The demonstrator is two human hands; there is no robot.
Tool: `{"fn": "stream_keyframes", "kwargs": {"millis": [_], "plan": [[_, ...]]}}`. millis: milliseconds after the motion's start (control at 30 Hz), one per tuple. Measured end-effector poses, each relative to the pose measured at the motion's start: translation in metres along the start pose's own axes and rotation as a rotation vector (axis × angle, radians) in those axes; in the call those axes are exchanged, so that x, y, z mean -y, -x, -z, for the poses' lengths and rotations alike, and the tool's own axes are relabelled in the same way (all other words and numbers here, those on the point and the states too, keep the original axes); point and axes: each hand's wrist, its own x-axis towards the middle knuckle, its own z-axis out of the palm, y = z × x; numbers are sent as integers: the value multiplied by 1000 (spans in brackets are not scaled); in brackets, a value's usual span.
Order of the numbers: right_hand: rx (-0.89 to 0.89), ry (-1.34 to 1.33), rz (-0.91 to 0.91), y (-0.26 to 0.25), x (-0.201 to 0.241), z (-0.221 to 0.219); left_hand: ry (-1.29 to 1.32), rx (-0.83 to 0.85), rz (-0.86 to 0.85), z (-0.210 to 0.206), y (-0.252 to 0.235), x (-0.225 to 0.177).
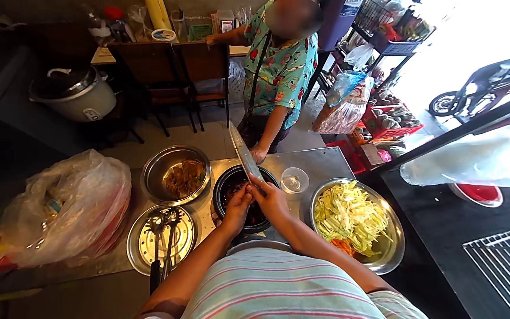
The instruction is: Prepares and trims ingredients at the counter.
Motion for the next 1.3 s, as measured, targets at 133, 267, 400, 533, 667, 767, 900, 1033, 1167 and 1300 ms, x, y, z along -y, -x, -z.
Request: {"fn": "stream_keyframes", "kwargs": {"millis": [133, 267, 400, 533, 667, 767, 900, 1033, 1167, 1300], "plan": [[-8, -18, 38, 1, 1, -2, -74, -10, -3, 3, -2, 0], [32, -260, 54, -10, -14, 0, 60, 64, 109, 9, -5, -17], [28, -314, 44, -15, -25, -1, 288, 38, 278, 15, -6, -21], [-70, -46, 110, -10, -23, 4, 311, 112, 283, 18, -5, -14], [-121, 169, 183, -5, -17, 5, 275, 81, 224, 11, -3, -19], [-85, 162, 256, 6, -13, -3, 206, -41, 211, 3, -6, -19], [29, 10, 248, 13, -9, -6, 164, -189, 200, 8, -12, -10], [-38, 88, 204, -1, -15, 8, 284, -273, 230, 16, -14, -18], [6, 368, 44, -10, -11, 21, 326, -202, 234, 23, -12, -20], [93, 512, -133, -17, -6, 23, 394, -197, 267, 21, -12, -22]]}}
